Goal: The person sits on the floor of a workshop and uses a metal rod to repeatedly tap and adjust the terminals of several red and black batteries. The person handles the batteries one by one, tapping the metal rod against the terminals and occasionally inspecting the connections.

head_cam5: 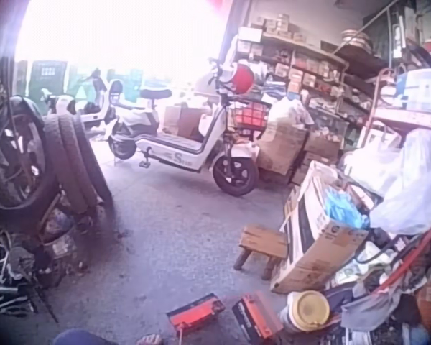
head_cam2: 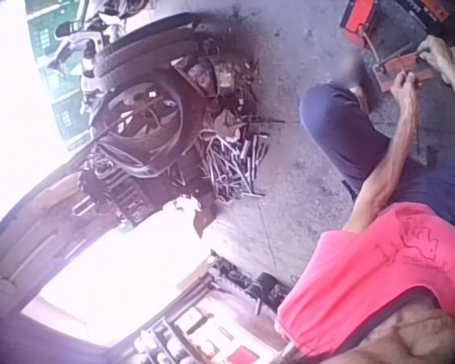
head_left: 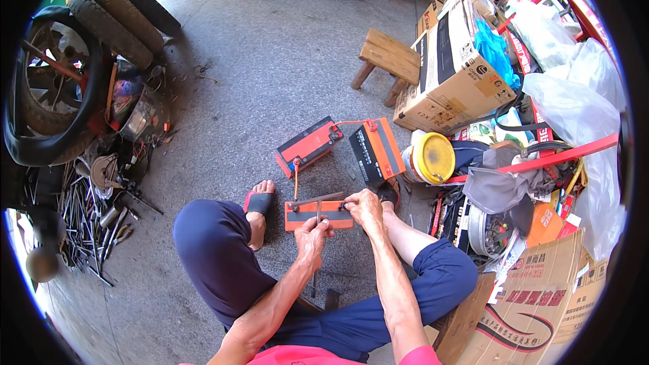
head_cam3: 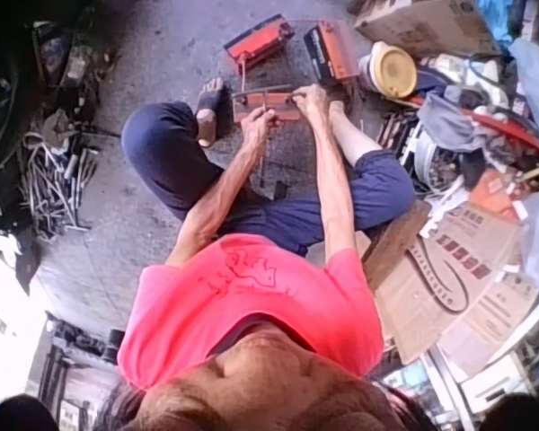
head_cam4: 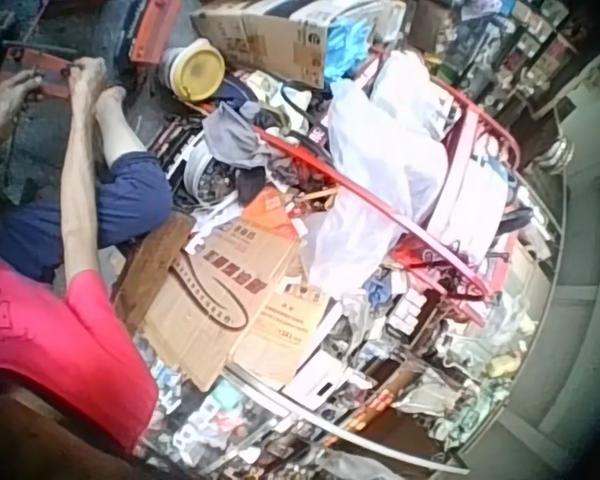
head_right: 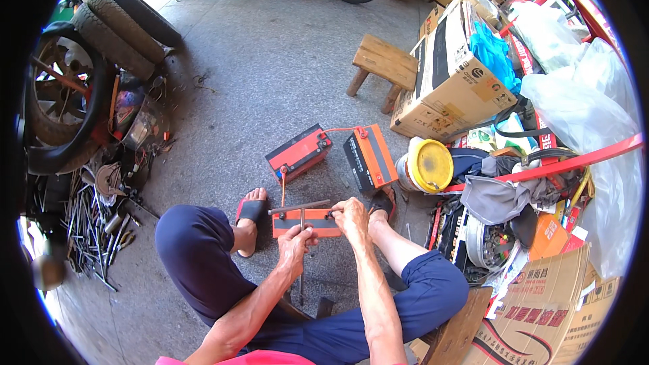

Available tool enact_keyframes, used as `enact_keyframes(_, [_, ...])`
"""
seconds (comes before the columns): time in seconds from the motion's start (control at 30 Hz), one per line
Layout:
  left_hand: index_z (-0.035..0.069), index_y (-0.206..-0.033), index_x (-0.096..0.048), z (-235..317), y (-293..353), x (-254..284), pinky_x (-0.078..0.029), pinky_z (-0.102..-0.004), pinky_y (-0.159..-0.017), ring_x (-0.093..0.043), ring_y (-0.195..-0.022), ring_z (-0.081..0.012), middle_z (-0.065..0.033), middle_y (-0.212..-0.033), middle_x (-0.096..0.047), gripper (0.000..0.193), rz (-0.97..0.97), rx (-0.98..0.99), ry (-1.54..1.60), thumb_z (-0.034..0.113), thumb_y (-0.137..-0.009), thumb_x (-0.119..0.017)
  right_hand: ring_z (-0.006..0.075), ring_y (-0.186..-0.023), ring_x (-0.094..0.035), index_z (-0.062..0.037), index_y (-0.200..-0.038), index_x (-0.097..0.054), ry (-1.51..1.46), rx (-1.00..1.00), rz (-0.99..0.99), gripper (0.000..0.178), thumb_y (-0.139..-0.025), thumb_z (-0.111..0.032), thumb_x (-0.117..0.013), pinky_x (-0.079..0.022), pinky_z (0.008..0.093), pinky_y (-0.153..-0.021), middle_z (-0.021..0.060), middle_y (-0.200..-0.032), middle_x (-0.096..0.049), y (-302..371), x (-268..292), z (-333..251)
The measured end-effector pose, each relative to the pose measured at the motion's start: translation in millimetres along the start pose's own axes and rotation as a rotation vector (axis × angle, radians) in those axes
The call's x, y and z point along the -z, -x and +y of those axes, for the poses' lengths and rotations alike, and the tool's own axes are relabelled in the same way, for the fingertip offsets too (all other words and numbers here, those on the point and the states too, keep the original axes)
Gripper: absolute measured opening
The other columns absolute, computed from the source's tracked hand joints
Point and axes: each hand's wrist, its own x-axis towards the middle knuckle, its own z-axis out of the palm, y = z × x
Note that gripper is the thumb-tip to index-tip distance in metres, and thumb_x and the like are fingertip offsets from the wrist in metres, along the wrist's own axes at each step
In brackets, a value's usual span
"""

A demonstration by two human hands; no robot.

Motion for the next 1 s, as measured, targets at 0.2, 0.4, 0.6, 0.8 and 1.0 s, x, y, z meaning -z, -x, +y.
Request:
enact_keyframes(0.2, [0.002, -0.092, -0.072, -5, -14, -13, -0.042, -0.0223, -0.052, -0.056, -0.058, -0.0057, -0.0005, -0.071, -0.065, 0.015, 0.015, -0.085, -0.152, 0.015, -0.084, -0.072, 0.0366, -0.082, -0.067, 0.0003, -0.084, -0.069, 0.077, -0.008, 0.143, 0.013, -0.075, -0.008, -0.074, -0.052, 0.0442, -0.077, 0.02, -0.083, -0.066, 11, -2, -21])
enact_keyframes(0.4, [0.0, -0.089, -0.072, -29, -45, -28, -0.048, -0.0325, -0.06, -0.059, -0.061, -0.0125, -0.0036, -0.066, -0.065, 0.024, 0.153, -0.255, -0.373, 0.02, -0.077, -0.078, 0.0401, -0.08, -0.066, 0.0018, -0.082, -0.065, 0.002, 0.057, 0.178, 0.008, -0.08, -0.006, -0.066, -0.051, 0.0458, -0.073, 0.0225, -0.079, -0.066, 17, -13, -10])
enact_keyframes(0.6, [0.002, -0.082, -0.072, -29, -53, -43, -0.053, -0.0391, -0.067, -0.07, -0.069, -0.0251, -0.0137, -0.074, -0.072, 0.023, 0.246, -0.21, -0.535, 0.023, -0.077, -0.078, 0.0385, -0.079, -0.069, -0.0021, -0.085, -0.069, -0.108, -0.162, 0.071, 0.011, -0.079, -0.011, -0.066, -0.054, 0.0458, -0.072, 0.0223, -0.079, -0.069, 9, -10, -7])
enact_keyframes(0.8, [0.004, -0.08, -0.073, -26, -58, -47, -0.055, -0.0455, -0.07, -0.071, -0.075, -0.0356, -0.0184, -0.077, -0.071, 0.026, 0.283, -0.276, -0.757, 0.029, -0.074, -0.075, 0.0313, -0.075, -0.07, -0.0043, -0.083, -0.07, -0.088, -0.262, 0.081, 0.011, -0.076, -0.012, -0.067, -0.054, 0.0415, -0.069, 0.0192, -0.075, -0.069, 1, -3, -12])
enact_keyframes(1.0, [0.007, -0.076, -0.064, -38, -65, -45, -0.052, -0.0503, -0.065, -0.067, -0.075, -0.0407, -0.0191, -0.074, -0.066, 0.029, 0.264, -0.352, -0.817, 0.035, -0.074, -0.07, 0.0265, -0.065, -0.067, -0.0038, -0.082, -0.069, -0.011, -0.047, 0.186, 0.012, -0.074, -0.012, -0.066, -0.052, 0.0387, -0.062, 0.0151, -0.068, -0.066, 7, -19, -1])
